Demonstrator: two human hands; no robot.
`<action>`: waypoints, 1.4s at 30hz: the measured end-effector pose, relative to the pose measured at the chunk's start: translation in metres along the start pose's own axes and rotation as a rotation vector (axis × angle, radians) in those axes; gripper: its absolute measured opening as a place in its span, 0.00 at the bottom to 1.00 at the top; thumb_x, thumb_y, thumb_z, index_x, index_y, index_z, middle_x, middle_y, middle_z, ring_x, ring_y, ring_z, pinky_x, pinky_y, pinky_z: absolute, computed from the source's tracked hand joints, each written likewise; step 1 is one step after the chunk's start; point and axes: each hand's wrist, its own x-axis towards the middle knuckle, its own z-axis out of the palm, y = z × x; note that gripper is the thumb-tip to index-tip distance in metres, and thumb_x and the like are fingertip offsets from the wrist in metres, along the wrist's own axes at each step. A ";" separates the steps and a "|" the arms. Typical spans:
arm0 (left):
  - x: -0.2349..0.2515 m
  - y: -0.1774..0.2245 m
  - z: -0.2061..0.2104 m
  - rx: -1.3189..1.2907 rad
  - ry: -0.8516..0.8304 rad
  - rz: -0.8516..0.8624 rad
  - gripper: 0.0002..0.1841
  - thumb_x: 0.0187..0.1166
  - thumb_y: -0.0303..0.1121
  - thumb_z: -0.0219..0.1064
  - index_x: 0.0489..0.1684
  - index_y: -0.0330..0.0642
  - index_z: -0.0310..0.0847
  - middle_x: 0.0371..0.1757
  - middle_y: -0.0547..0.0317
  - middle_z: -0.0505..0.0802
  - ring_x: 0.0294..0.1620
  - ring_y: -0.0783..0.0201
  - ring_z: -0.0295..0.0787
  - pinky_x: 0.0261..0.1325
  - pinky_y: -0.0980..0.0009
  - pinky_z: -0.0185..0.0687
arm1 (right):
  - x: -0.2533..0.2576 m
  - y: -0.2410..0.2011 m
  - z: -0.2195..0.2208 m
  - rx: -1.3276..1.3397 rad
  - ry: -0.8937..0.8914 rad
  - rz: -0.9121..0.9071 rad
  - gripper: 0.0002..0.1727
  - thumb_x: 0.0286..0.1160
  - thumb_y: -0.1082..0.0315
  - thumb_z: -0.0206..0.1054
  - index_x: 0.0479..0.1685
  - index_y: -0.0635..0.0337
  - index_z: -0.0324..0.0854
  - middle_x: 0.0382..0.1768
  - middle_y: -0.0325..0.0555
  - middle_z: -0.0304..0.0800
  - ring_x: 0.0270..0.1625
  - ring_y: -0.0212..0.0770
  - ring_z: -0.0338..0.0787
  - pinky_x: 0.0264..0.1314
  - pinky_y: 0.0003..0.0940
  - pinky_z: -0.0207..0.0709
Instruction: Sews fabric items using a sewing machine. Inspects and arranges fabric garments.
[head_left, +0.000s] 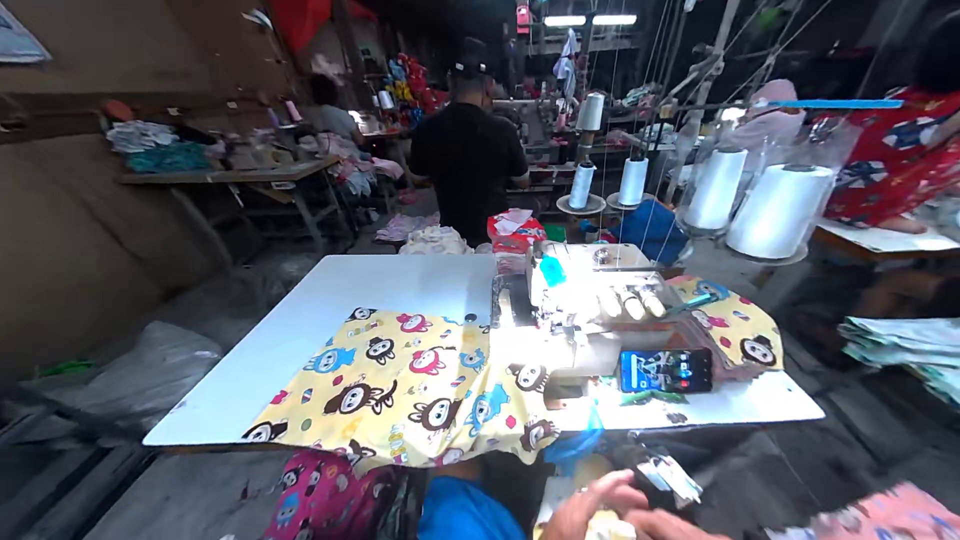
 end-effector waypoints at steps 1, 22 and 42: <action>-0.002 0.004 0.001 -0.019 -0.022 -0.033 0.36 0.69 0.37 0.81 0.74 0.24 0.74 0.64 0.45 0.92 0.66 0.63 0.89 0.74 0.64 0.81 | 0.004 0.004 0.005 0.024 0.051 -0.059 0.09 0.80 0.71 0.65 0.45 0.64 0.91 0.37 0.53 0.95 0.38 0.48 0.95 0.39 0.47 0.88; -0.016 0.125 -0.228 1.099 0.392 -0.202 0.24 0.86 0.48 0.62 0.46 0.29 0.88 0.40 0.46 0.93 0.38 0.66 0.87 0.46 0.65 0.83 | 0.127 0.012 0.030 0.756 0.192 0.016 0.05 0.70 0.74 0.70 0.42 0.59 0.85 0.40 0.30 0.92 0.43 0.20 0.90 0.48 0.19 0.87; 0.148 0.048 -0.175 0.942 -0.045 -0.041 0.11 0.78 0.38 0.71 0.26 0.44 0.85 0.31 0.63 0.86 0.36 0.71 0.81 0.42 0.72 0.73 | 0.173 0.018 0.057 1.021 0.164 0.217 0.16 0.77 0.70 0.72 0.62 0.57 0.81 0.28 0.36 0.90 0.13 0.24 0.78 0.13 0.17 0.74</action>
